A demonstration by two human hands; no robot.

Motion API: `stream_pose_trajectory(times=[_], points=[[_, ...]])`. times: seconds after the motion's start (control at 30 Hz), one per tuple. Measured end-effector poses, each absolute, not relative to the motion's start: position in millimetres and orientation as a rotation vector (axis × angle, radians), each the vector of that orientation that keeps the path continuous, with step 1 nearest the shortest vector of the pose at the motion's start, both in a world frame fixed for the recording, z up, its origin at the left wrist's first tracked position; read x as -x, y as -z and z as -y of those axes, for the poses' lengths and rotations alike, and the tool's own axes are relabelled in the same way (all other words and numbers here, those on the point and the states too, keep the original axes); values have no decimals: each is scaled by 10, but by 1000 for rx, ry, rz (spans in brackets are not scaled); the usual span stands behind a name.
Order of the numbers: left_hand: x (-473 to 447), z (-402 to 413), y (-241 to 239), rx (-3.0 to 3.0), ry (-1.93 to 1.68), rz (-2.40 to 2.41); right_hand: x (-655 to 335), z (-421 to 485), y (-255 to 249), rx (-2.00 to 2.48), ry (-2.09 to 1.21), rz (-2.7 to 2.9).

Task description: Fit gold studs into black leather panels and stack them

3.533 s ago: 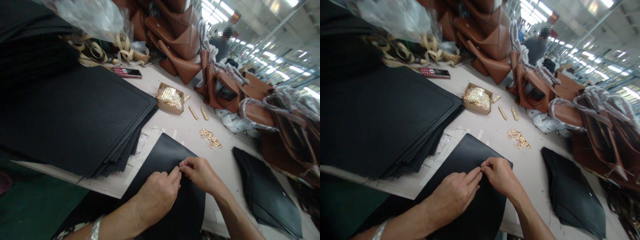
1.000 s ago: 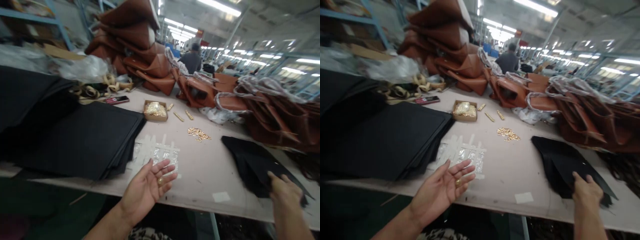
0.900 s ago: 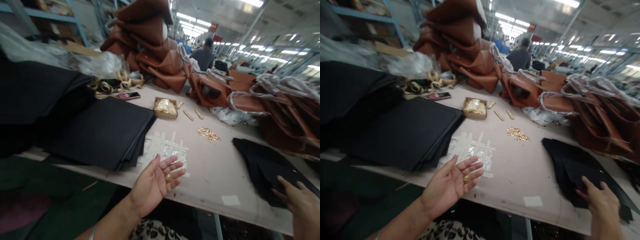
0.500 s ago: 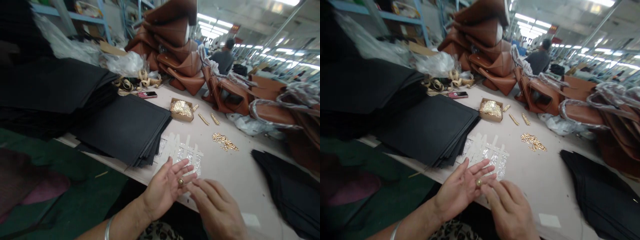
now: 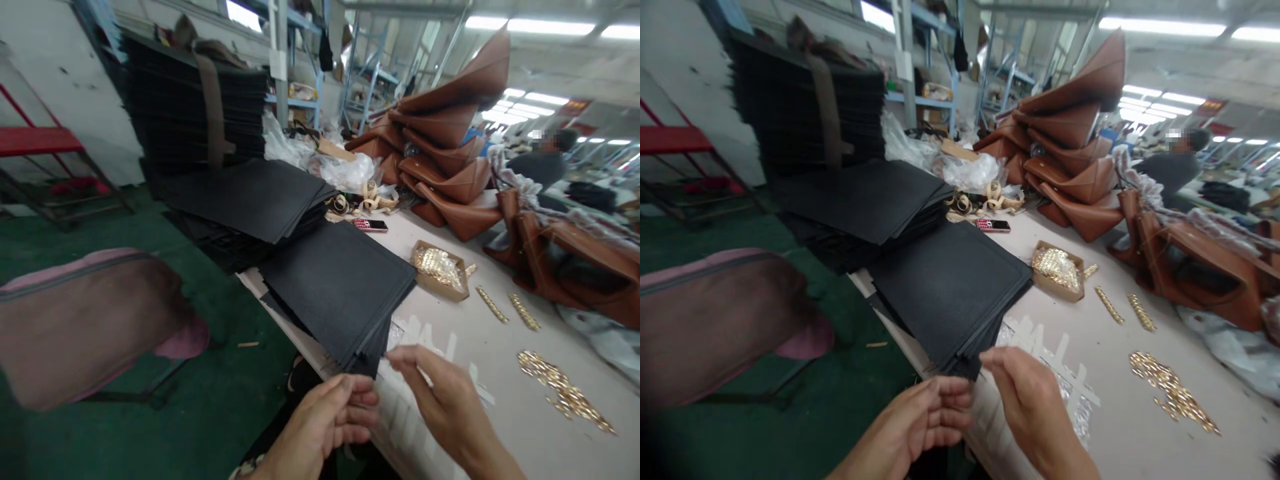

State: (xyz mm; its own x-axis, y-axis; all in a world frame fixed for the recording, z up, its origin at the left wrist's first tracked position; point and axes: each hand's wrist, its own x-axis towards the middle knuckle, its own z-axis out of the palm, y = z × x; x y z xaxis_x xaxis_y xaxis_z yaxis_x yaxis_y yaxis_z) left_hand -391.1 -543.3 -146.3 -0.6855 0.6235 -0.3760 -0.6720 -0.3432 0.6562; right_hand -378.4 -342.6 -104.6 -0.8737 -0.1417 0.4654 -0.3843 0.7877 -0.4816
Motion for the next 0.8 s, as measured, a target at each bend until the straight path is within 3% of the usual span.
stream_pose_trajectory(times=[0.23, 0.43, 0.63, 0.73, 0.8], points=[[4079, 5762, 1525, 264, -2244, -1206, 4876, 3635, 1052, -373, -452, 2650], [4177, 5794, 1523, 207, -2353, -1166, 4784, 3714, 1117, -472, -262, 2837], [4156, 5827, 1527, 300, -2293, -1027, 3966, 3653, 1130, -591, -635, 2992], [4131, 5840, 1539, 386, -2147, -1341, 3684, 3555, 1241, -564, -987, 2974], [4097, 5853, 1534, 251, -2001, -1654, 3588, 3454, 1333, -316, -1198, 2881]])
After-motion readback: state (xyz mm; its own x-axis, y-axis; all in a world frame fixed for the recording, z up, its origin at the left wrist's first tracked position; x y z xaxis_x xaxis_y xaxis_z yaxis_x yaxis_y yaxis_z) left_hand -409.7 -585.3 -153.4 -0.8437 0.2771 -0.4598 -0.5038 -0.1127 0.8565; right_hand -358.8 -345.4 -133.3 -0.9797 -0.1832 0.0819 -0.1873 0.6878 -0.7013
